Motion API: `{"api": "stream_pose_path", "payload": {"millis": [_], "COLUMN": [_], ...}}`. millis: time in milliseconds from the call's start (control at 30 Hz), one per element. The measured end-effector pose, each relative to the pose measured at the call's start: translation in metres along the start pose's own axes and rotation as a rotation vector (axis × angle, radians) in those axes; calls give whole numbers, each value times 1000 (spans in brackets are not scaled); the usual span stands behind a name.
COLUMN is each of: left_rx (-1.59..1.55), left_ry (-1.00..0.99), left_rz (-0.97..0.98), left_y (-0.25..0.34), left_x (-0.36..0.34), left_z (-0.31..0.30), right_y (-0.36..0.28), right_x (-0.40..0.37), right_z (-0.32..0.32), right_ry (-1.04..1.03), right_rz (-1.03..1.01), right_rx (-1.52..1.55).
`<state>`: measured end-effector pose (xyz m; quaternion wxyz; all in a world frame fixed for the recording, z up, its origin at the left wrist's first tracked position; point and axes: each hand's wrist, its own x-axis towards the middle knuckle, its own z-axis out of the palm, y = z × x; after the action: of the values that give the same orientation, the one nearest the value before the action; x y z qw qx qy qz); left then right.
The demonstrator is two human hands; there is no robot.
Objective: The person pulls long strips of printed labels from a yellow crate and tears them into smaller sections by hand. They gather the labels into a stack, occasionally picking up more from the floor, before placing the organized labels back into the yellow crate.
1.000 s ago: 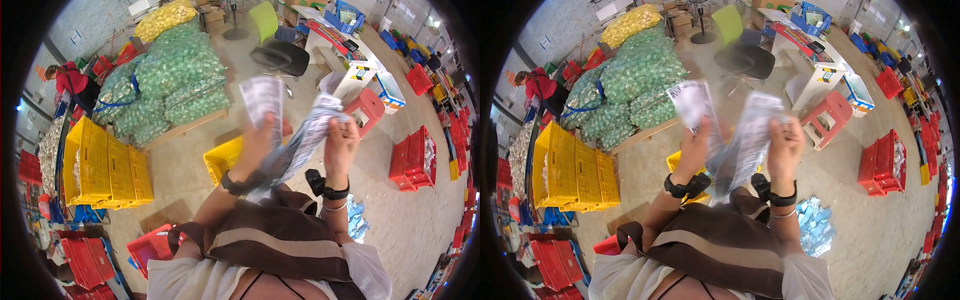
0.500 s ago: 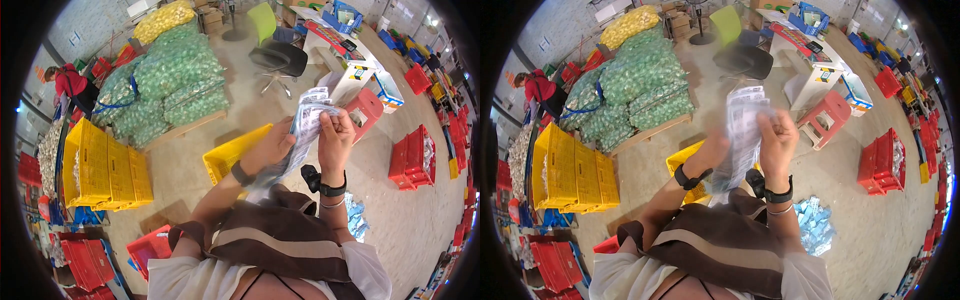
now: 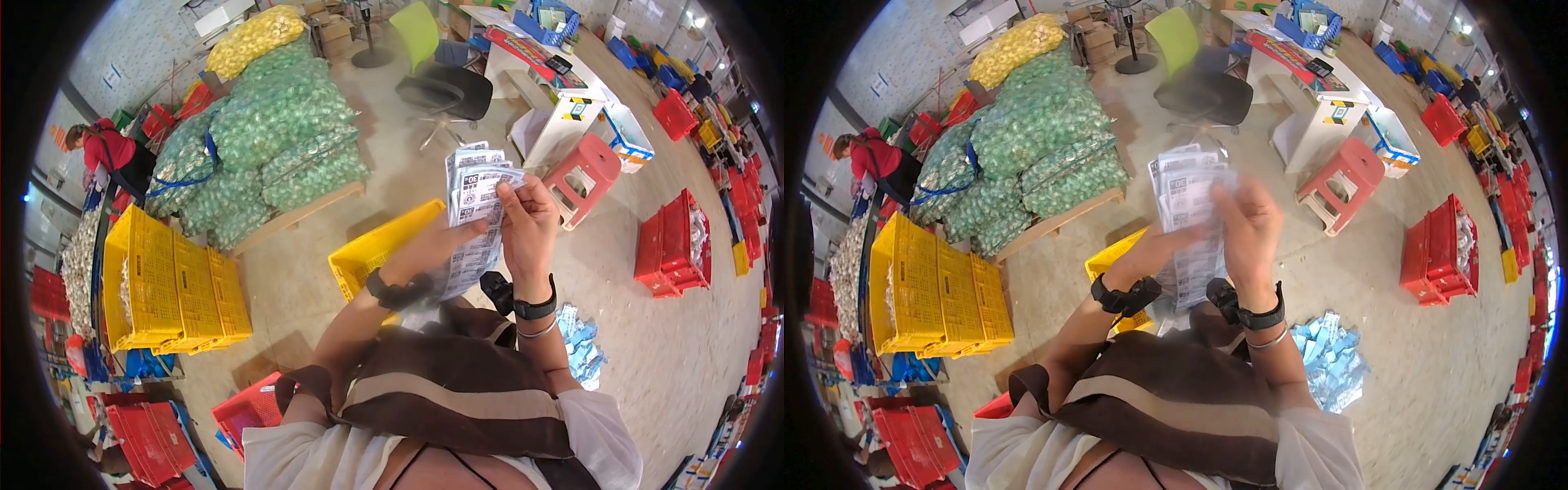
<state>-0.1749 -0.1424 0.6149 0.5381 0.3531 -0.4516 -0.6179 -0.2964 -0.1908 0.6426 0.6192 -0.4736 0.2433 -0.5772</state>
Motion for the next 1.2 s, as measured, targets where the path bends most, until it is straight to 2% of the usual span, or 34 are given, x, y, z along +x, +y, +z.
{"api": "stream_pose_path", "payload": {"millis": [33,100,133,200,233,300,333,400,433,500,567,600,633,700,733,767,833,867,933,1033,1200], "left_rx": [-2,-15,-16,118,117,288,289,-320,-319,-234,-201,-126,-51,-12,26,26,122,112,138,26,-199], "left_ry": [-1,116,116,224,221,336,334,382,381,375,399,452,503,510,517,514,554,495,506,547,483], "left_rz": [-2,155,153,243,241,232,231,20,19,87,105,165,225,262,298,295,249,245,216,235,241], "left_y": [1,4,1,-7,-11,-16,-15,-8,-4,3,-1,1,2,-4,-7,-7,-3,-7,-8,-12,4], "left_x": [0,-2,-1,0,1,2,1,-1,-3,-9,-8,-8,-8,-4,-2,-1,0,0,-1,-4,-10], "left_z": [4,14,13,10,9,8,9,12,12,7,-2,-1,-1,-1,1,4,10,9,10,14,19], "right_y": [-3,-9,-6,2,4,6,6,7,7,5,-26,-24,-20,-12,-2,-2,4,5,-2,5,3], "right_x": [-1,-4,-2,3,4,4,4,3,6,15,12,12,9,2,0,-4,-6,-8,-12,-9,-8], "right_z": [1,2,-2,-16,-19,-24,-25,-26,-35,-61,-36,-47,-48,-50,-53,-41,-24,-19,-16,-21,-23], "right_ry": [2,12,13,-54,-51,-81,-79,30,32,217,265,187,187,-68,-111,-65,-135,-158,-90,-2,19], "right_rz": [1,-50,-48,-171,-170,-92,-91,-183,-183,-200,-164,-148,-148,-95,-50,-30,-152,-191,-221,-141,-202], "right_rx": [-2,-292,-293,-549,-550,-657,-656,-606,-605,-210,119,130,130,13,-61,-286,-240,-224,-604,-518,-507]}}
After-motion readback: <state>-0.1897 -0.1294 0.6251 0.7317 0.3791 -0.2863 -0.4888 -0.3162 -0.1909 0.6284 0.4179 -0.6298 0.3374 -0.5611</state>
